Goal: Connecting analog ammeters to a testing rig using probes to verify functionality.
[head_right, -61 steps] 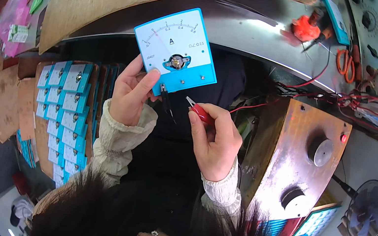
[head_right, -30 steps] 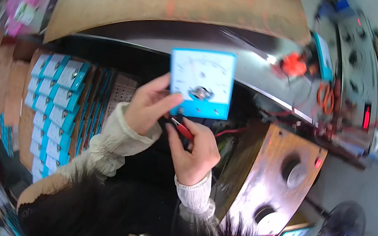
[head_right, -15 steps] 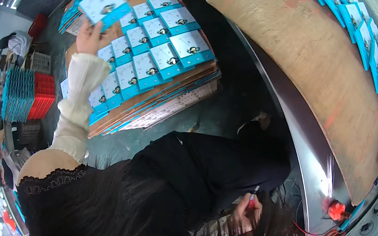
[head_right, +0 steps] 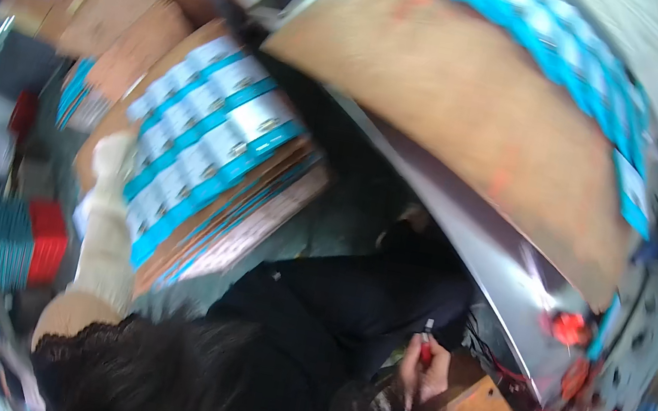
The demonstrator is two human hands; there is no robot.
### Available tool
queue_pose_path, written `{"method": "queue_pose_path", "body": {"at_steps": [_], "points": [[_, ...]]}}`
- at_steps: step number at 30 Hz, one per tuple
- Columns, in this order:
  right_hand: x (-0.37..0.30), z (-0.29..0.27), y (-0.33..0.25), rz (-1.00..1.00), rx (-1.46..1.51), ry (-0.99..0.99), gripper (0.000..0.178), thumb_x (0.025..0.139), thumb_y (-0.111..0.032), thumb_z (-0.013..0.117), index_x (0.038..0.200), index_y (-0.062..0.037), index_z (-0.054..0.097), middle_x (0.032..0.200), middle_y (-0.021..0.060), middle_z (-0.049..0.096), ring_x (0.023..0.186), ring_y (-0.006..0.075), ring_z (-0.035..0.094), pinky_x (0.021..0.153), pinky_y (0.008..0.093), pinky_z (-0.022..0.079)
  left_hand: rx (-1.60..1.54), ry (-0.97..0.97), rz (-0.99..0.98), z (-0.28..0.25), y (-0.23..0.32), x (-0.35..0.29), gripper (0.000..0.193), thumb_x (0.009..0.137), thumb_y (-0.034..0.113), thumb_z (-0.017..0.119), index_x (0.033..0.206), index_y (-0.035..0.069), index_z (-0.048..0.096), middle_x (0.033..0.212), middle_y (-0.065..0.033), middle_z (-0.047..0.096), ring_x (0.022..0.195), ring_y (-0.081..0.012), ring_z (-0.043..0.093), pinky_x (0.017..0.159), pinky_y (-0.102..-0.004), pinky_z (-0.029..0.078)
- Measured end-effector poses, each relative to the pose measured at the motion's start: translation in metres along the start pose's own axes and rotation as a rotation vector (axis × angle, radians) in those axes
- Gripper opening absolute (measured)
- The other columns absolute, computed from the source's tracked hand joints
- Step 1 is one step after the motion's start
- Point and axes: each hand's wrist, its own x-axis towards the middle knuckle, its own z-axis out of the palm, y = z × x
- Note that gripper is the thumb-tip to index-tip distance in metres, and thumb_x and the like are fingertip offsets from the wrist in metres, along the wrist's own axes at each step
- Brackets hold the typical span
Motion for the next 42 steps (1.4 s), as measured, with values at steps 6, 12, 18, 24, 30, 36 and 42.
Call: {"method": "queue_pose_path", "body": {"at_steps": [6,12,18,24,30,36,42], "points": [[-0.001,0.002,0.006,0.085,0.074,0.069,0.018,0.077,-0.014,0.077,0.09,-0.0036,0.068,0.071,0.0103,0.066,0.058,0.0159,0.064,0.055,0.0272,0.05,-1.287,0.055,-0.234,-0.039,0.019,0.085,0.034,0.094,0.023,0.055,0.122,0.002,0.055,0.104,-0.0093,0.063,0.09,-0.0169,0.061,0.071,-0.0249,0.047],[0.004,-0.023,0.003,-0.017,0.087,0.228,0.016,0.075,-0.008,0.075,0.088,-0.0028,0.067,0.07,0.0095,0.065,0.058,0.0219,0.063,0.052,0.0294,0.048,-1.744,-0.17,0.9,-0.326,0.286,0.084,0.036,0.098,0.03,0.05,0.122,0.005,0.059,0.106,-0.0015,0.063,0.09,-0.0074,0.059,0.071,-0.0205,0.042],[-0.022,-0.034,0.01,0.067,0.109,0.295,0.016,0.074,-0.007,0.076,0.088,-0.0027,0.067,0.068,0.008,0.064,0.052,0.0189,0.058,0.05,0.0279,0.045,-0.953,0.649,1.276,-0.419,0.463,0.105,0.038,0.095,0.039,0.052,0.125,0.017,0.059,0.106,-0.0098,0.064,0.093,-0.0251,0.062,0.079,-0.0327,0.048],[-0.071,-0.037,0.052,0.288,-0.025,0.389,0.018,0.073,-0.01,0.078,0.087,-0.0038,0.067,0.067,0.0095,0.063,0.05,0.0183,0.056,0.049,0.0285,0.044,-0.971,-0.011,0.822,-0.474,0.516,0.038,0.036,0.09,0.036,0.057,0.119,0.014,0.063,0.095,-0.016,0.065,0.097,-0.0356,0.062,0.08,-0.0447,0.05],[-0.059,-0.038,0.058,0.262,-0.023,0.423,0.017,0.074,-0.008,0.077,0.088,-0.0034,0.067,0.064,0.0076,0.062,0.048,0.0146,0.05,0.047,0.0272,0.04,-1.549,-0.093,0.987,-0.426,0.5,0.041,0.035,0.087,0.032,0.065,0.106,0.002,0.063,0.088,-0.0127,0.068,0.078,-0.026,0.064,0.072,-0.0379,0.05],[-0.037,-0.039,0.046,0.203,0.045,0.477,0.018,0.073,-0.003,0.076,0.089,-0.0015,0.068,0.067,0.007,0.062,0.05,0.011,0.049,0.048,0.0243,0.038,-1.388,0.548,0.58,-0.324,0.383,-0.001,0.03,0.088,0.031,0.065,0.09,0.003,0.054,0.072,-0.0211,0.062,0.066,-0.0436,0.059,0.056,-0.0476,0.045],[-0.022,-0.024,0.033,0.299,0.204,0.398,0.019,0.076,-0.002,0.077,0.091,0.001,0.065,0.077,0.0047,0.065,0.065,0.0053,0.056,0.056,0.0197,0.043,-1.997,0.077,0.315,-0.25,0.268,0.001,0.026,0.092,0.01,0.059,0.114,-0.001,0.051,0.091,-0.0118,0.07,0.074,-0.0191,0.069,0.056,-0.0223,0.049]]}}
